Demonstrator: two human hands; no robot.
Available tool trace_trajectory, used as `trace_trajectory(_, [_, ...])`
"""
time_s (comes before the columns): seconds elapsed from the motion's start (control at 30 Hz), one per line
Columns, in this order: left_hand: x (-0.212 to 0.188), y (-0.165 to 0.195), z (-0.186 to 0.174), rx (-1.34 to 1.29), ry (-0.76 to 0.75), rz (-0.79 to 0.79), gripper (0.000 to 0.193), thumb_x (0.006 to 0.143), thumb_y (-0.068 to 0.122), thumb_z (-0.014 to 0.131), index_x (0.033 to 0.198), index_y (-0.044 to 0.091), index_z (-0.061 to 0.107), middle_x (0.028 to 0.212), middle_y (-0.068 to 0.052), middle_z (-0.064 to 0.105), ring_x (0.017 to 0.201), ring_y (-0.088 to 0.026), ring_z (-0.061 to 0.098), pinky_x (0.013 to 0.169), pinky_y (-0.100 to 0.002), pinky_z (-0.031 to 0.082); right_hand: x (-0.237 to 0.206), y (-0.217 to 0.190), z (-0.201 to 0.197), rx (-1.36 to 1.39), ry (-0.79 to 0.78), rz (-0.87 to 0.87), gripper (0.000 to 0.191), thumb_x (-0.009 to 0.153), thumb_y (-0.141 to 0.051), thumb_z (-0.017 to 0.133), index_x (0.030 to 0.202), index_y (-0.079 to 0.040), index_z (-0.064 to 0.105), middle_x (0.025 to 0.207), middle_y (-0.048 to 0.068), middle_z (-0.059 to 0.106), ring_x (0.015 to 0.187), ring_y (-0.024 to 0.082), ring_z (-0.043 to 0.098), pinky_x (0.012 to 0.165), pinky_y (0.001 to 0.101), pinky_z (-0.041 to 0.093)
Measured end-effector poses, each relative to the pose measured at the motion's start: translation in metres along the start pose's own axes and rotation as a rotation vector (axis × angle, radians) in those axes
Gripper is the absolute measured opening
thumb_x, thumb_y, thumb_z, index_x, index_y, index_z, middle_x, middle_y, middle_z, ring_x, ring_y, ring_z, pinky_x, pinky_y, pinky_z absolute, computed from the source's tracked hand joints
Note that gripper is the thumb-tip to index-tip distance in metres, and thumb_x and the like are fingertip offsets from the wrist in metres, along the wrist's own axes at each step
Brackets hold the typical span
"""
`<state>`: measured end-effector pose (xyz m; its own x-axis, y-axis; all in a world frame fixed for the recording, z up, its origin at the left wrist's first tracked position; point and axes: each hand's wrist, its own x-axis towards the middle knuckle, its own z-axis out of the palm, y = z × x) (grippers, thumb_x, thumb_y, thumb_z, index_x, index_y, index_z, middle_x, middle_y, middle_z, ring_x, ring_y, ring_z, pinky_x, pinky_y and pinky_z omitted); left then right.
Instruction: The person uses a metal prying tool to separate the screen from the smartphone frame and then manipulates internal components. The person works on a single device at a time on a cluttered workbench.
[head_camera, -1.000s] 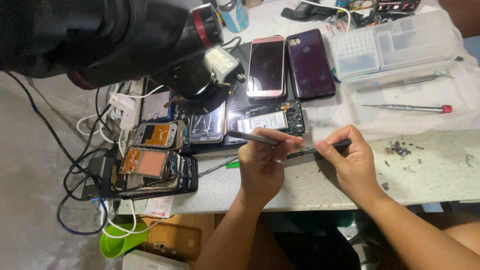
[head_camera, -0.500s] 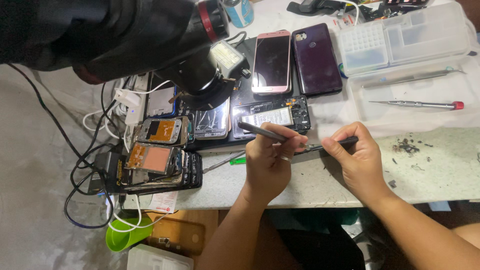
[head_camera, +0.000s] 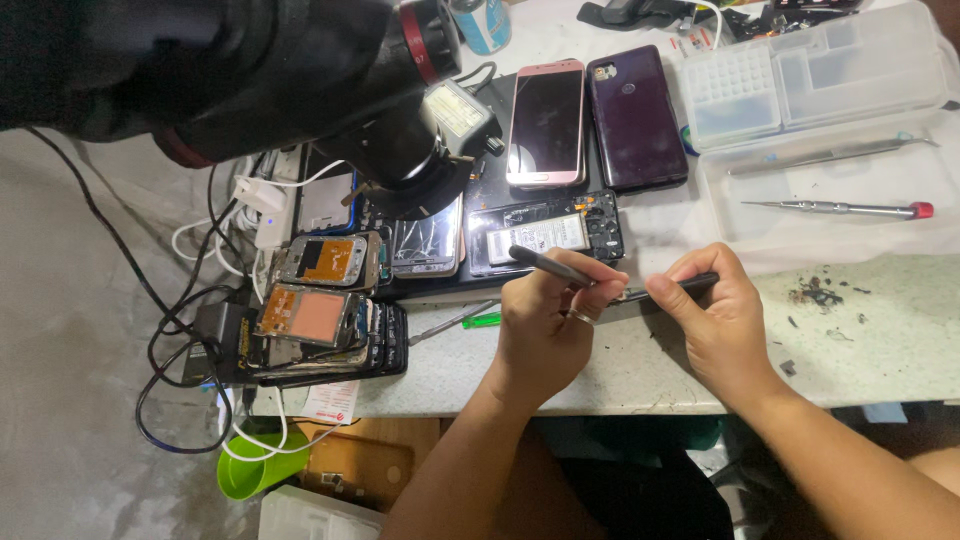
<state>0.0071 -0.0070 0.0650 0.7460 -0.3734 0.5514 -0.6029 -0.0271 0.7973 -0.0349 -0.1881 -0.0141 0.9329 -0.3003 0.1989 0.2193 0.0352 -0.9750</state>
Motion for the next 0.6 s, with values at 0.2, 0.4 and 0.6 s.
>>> trace_trajectory(0.2, [0.0020, 0.0022, -0.0008, -0.002, -0.011, -0.005, 0.009, 0.101, -0.005, 0.067, 0.106, 0.000, 0.063, 0.095, -0.009, 0.074, 0.088, -0.014, 0.075, 0.079, -0.025, 0.061, 0.0006, 0.0020, 0.0017, -0.003, 0.006, -0.019, 0.023, 0.098, -0.019, 0.072, 0.102, -0.008, 0.051, 0.096, 0.000, 0.061, 0.090, 0.007, 0.054, 0.084, 0.0226, 0.046])
trace_trajectory(0.4, [0.0033, 0.0056, 0.0005, 0.015, -0.032, -0.020, 0.010, 0.099, -0.006, 0.067, 0.105, 0.000, 0.064, 0.093, -0.008, 0.074, 0.086, -0.013, 0.074, 0.076, -0.024, 0.060, -0.0006, 0.0023, -0.0006, -0.023, -0.007, -0.017, 0.024, 0.099, -0.019, 0.071, 0.102, -0.008, 0.050, 0.094, 0.000, 0.060, 0.088, 0.007, 0.054, 0.082, 0.0228, 0.046])
trace_trajectory(0.6, [0.0056, 0.0099, 0.0006, 0.069, -0.049, -0.028, 0.008, 0.097, -0.005, 0.069, 0.101, 0.001, 0.066, 0.082, -0.006, 0.070, 0.068, -0.009, 0.064, 0.060, -0.023, 0.049, -0.0007, 0.0037, -0.0001, -0.014, -0.001, 0.001, 0.023, 0.099, -0.017, 0.071, 0.102, -0.008, 0.051, 0.094, 0.000, 0.061, 0.087, 0.006, 0.054, 0.079, 0.0227, 0.046])
